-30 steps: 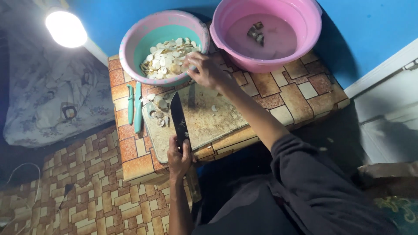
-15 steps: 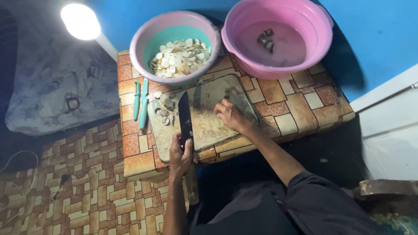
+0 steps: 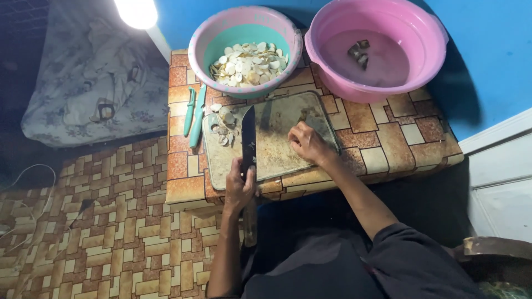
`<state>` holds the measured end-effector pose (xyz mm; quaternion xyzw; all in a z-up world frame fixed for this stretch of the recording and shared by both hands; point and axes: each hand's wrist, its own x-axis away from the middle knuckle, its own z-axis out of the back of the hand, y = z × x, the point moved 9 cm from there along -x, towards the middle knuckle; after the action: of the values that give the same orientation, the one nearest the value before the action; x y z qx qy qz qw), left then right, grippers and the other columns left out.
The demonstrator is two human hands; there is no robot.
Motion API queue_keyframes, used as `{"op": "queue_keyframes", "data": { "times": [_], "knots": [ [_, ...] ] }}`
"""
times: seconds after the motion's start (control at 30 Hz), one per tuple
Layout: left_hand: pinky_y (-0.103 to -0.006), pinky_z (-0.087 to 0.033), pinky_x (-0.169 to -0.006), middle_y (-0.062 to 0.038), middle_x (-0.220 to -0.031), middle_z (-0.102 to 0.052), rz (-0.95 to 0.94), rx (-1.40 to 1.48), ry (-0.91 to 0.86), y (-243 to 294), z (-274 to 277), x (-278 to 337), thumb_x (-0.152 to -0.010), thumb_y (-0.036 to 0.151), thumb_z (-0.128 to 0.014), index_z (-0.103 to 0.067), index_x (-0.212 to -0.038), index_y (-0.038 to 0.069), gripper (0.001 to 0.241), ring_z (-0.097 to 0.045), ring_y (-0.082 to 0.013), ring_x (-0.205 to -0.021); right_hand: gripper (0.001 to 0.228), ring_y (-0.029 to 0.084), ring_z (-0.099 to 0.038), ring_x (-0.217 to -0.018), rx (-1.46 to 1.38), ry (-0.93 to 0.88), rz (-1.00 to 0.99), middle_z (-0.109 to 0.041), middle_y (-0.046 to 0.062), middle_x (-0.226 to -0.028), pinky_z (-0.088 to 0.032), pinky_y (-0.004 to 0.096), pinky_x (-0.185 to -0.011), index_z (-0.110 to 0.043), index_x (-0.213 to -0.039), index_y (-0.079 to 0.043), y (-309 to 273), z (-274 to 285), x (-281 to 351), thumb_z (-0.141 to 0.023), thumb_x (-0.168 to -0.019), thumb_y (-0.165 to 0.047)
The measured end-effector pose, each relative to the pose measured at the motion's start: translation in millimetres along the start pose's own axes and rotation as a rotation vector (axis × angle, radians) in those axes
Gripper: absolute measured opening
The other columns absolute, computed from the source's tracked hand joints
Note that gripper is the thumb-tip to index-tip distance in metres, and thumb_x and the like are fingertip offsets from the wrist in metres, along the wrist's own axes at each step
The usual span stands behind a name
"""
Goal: Slicing plantains on a wooden cutting board and placing the slices into a bowl of water.
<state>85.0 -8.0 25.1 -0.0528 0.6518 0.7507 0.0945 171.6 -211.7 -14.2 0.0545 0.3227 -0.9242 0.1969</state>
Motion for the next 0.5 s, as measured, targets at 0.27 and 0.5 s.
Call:
{"op": "queue_keyframes", "data": {
  "times": [0.27,0.5],
  "knots": [
    [-0.0363,-0.046,-0.033,-0.02,-0.061,-0.06,-0.023,-0.031,0.038,4,5,3,-0.087,0.004,-0.048,-0.048,-0.103,0.003,0.016,-0.06,-0.0317,-0.037,0.011,0.026,-0.062,-0.076,-0.022,0.287,0.115,-0.056,0.007,-0.084,-0.05,0.034,-0.066,-0.06,-0.076,-0.012,-79,99,-33,-0.069,-0.07,-0.01],
    [-0.0242,-0.047,-0.028,-0.004,-0.06,-0.05,-0.025,0.04,-0.042,13,2,4,-0.09,0.005,-0.044,-0.041,-0.102,0.005,0.011,-0.053,-0.0131,-0.033,0.026,0.034,-0.061,-0.095,-0.005,0.2,0.176,-0.05,0.02,-0.118,-0.056,0.034,-0.078,-0.061,-0.106,-0.005,-128,146,-127,-0.069,-0.084,-0.016]
  ]
}}
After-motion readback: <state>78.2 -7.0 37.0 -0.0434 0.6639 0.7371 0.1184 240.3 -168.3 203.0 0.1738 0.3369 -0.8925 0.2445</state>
